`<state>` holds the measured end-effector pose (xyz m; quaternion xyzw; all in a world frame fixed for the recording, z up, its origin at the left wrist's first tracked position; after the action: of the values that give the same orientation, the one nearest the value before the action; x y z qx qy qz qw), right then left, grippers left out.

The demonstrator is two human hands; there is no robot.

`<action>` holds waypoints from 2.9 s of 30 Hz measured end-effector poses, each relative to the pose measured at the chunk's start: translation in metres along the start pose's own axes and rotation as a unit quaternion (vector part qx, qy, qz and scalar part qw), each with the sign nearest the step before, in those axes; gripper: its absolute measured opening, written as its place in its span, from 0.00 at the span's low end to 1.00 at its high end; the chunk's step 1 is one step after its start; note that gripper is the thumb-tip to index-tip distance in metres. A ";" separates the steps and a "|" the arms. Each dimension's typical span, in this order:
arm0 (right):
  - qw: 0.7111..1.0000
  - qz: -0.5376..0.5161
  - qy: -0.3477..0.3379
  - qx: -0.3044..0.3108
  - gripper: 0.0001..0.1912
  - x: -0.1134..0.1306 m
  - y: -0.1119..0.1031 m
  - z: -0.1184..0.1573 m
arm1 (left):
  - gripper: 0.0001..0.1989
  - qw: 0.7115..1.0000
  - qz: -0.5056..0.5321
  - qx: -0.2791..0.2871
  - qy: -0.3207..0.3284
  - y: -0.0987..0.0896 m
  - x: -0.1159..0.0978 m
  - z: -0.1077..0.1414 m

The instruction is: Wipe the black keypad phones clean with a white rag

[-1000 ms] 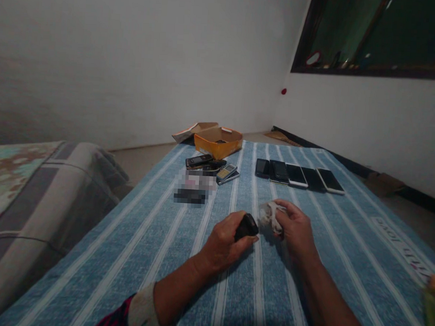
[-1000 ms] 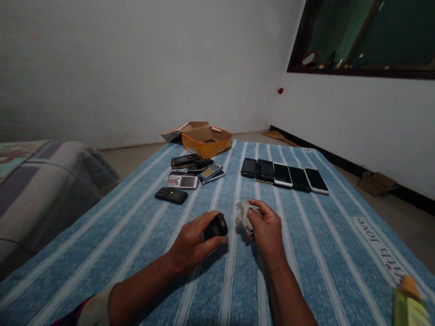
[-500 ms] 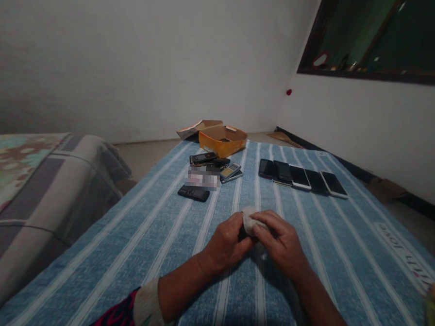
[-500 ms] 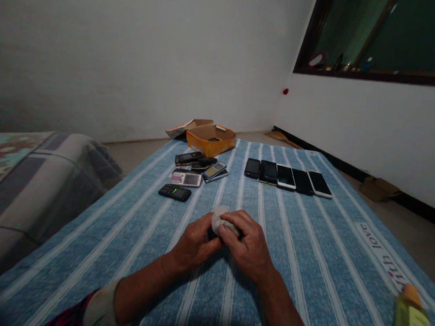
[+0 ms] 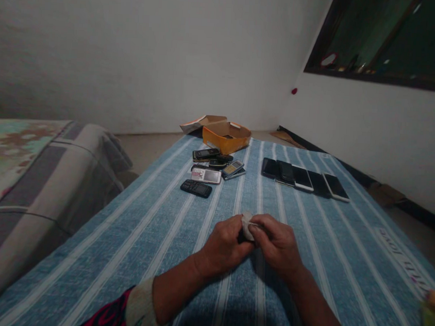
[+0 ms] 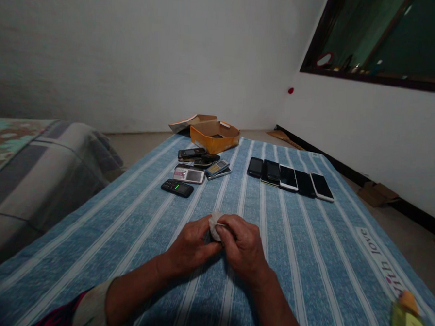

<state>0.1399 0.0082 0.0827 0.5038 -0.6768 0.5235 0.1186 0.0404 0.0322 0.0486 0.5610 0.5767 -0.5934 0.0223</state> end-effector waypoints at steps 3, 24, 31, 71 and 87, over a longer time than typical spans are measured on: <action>0.999 0.020 0.020 -0.020 0.07 0.001 0.001 -0.004 | 0.08 1.000 0.024 0.001 -0.001 -0.004 0.000 0.001; 0.954 -0.208 0.175 -0.125 0.12 -0.056 -0.002 -0.035 | 0.19 0.997 -0.007 -0.077 -0.008 -0.034 0.020 -0.003; 0.998 -0.054 0.041 0.009 0.17 -0.013 0.017 -0.040 | 0.22 0.995 -0.066 -0.069 0.034 -0.030 0.017 -0.002; 0.988 0.151 -0.015 -0.041 0.17 -0.005 0.015 0.000 | 0.15 0.994 -0.107 -0.017 0.005 -0.022 0.021 -0.017; 0.994 0.096 -0.020 0.045 0.16 -0.002 0.016 -0.016 | 0.14 0.995 -0.067 -0.026 0.067 -0.022 0.013 -0.011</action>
<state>0.1217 0.0213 0.0789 0.4518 -0.6999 0.5523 0.0311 0.0273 0.0552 0.0576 0.5586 0.6284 -0.5398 -0.0421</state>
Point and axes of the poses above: each hand's wrist, its own z-axis away from the middle knuckle, its own y-axis out of the palm, x = y × z, the point moved 9 cm from there along -z, towards the middle knuckle, and after that the axes turned 15 degrees about x, right-handed, at the moved point
